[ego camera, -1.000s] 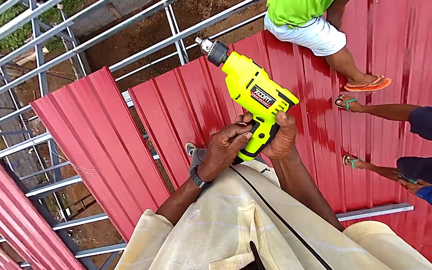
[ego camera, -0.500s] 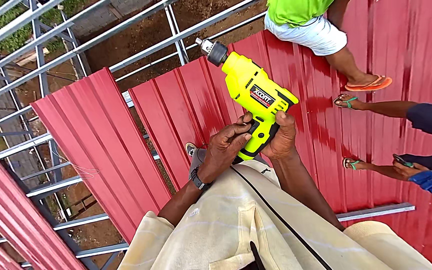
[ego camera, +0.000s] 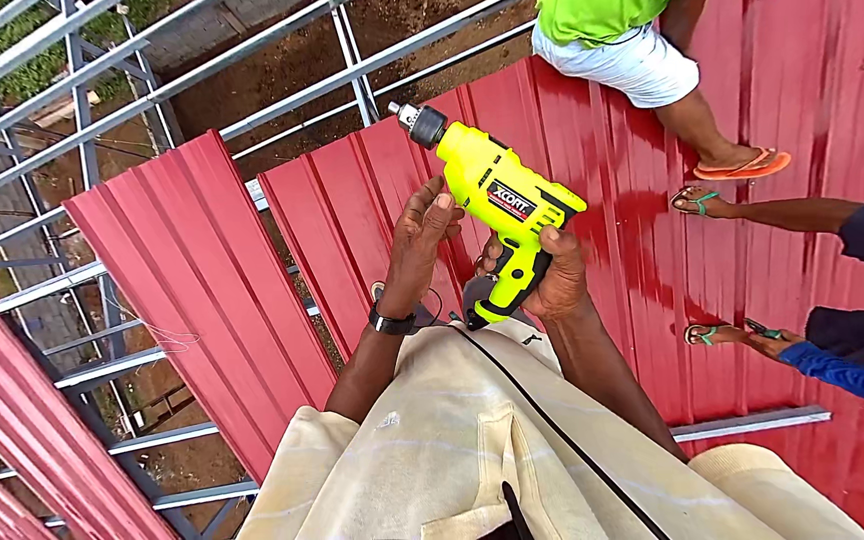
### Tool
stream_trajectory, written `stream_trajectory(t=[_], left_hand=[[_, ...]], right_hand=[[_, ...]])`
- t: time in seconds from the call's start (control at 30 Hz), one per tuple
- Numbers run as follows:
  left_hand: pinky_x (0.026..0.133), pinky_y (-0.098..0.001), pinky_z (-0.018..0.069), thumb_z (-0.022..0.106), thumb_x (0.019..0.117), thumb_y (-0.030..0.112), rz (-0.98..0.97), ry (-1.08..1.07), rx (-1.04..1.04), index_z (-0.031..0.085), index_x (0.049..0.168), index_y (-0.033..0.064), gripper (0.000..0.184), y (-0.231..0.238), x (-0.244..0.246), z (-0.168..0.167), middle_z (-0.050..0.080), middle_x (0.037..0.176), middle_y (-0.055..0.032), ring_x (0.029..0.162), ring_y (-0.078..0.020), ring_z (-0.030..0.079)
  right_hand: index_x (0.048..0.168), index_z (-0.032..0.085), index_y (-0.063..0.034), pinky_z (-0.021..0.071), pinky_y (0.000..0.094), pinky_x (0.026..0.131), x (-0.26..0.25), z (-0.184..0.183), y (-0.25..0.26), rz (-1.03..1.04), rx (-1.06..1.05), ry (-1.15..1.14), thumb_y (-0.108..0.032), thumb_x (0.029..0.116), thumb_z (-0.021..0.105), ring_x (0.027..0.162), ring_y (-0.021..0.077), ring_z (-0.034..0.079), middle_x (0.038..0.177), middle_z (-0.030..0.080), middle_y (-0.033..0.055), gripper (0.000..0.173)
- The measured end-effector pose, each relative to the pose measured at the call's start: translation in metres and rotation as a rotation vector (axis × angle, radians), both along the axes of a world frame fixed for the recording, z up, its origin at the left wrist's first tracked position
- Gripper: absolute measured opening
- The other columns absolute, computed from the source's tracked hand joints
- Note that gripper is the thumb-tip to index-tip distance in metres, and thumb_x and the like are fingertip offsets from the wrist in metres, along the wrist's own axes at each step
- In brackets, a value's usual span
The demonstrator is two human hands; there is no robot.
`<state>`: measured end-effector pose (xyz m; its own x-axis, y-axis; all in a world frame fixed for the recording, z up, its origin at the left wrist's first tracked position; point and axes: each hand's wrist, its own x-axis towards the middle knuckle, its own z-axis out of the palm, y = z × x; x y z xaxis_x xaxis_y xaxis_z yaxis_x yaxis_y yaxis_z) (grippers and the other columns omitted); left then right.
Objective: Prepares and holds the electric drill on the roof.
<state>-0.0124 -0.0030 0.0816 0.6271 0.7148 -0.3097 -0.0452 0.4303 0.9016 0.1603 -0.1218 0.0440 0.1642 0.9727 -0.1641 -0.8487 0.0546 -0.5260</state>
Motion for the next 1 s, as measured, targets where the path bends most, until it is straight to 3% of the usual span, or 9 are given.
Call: stream_trajectory(t=[0.1,0.23,0.37,0.6,0.73,0.83,1.0], left_hand=[[0.086,-0.0391,0.0595,0.057,0.1027,0.048,-0.024,-0.196,-0.114,0.047,0.147,0.0194,0.054,0.007,0.008,0.0,0.066,0.125,-0.0091,0.102,-0.0219,0.068],[0.077,-0.0393,0.0617,0.067,0.0984,0.041,0.023,-0.072,-0.107,0.055,0.136,0.0177,0.046,0.001,0.018,0.012,0.07,0.111,-0.0101,0.091,-0.023,0.071],[0.078,-0.0414,0.0616,0.064,0.1003,0.043,0.057,-0.131,-0.112,0.056,0.136,0.0171,0.045,-0.006,0.019,0.006,0.069,0.113,-0.0126,0.094,-0.0244,0.07],[0.08,-0.0423,0.0614,0.064,0.1005,0.045,0.085,-0.126,-0.095,0.055,0.137,0.0181,0.046,-0.006,0.016,0.002,0.069,0.114,-0.0123,0.095,-0.0249,0.07],[0.081,-0.0424,0.0611,0.065,0.0996,0.044,0.089,-0.104,-0.084,0.054,0.139,0.0205,0.047,-0.009,0.014,-0.002,0.069,0.117,-0.0113,0.097,-0.025,0.07],[0.083,-0.0432,0.0608,0.066,0.0992,0.045,0.109,-0.107,-0.118,0.052,0.141,0.0226,0.05,-0.01,0.019,-0.003,0.067,0.121,-0.0117,0.101,-0.0251,0.069],[0.092,-0.0484,0.0579,0.067,0.0999,0.034,0.161,-0.199,-0.173,0.047,0.144,0.0136,0.052,0.0,0.036,-0.008,0.065,0.125,-0.0167,0.11,-0.0282,0.067]], right_hand=[[0.132,0.055,-0.0109,0.0612,0.0449,0.077,-0.005,0.003,-0.001,0.023,-0.032,-0.023,-0.052,0.0916,0.069,0.083,0.0276,0.07,0.097,0.067,0.0159,0.06],[0.134,0.054,-0.0111,0.0618,0.0485,0.078,-0.008,0.001,-0.005,0.089,-0.057,0.036,-0.049,0.0916,0.072,0.086,0.0308,0.071,0.102,0.067,0.0185,0.059],[0.135,0.053,-0.0074,0.0623,0.0522,0.079,-0.011,-0.003,-0.013,0.165,-0.013,0.069,-0.047,0.0947,0.07,0.087,0.0373,0.071,0.107,0.066,0.0253,0.059],[0.13,0.054,-0.0103,0.0627,0.0452,0.063,-0.021,0.001,-0.01,0.067,-0.191,-0.027,-0.061,0.0912,0.068,0.065,0.0288,0.068,0.083,0.065,0.0168,0.065],[0.127,0.055,-0.0137,0.0602,0.0397,0.056,-0.022,-0.003,-0.009,0.067,-0.223,-0.009,-0.061,0.0922,0.067,0.058,0.0242,0.065,0.076,0.062,0.0124,0.06],[0.13,0.056,-0.012,0.0608,0.0402,0.057,-0.021,-0.006,-0.011,0.078,-0.197,-0.024,-0.057,0.0926,0.069,0.061,0.0256,0.066,0.08,0.064,0.0149,0.06],[0.132,0.052,-0.0045,0.0624,0.0429,0.064,-0.016,-0.009,-0.013,0.081,-0.105,-0.09,-0.052,0.0949,0.069,0.071,0.0308,0.07,0.093,0.068,0.0223,0.063]])
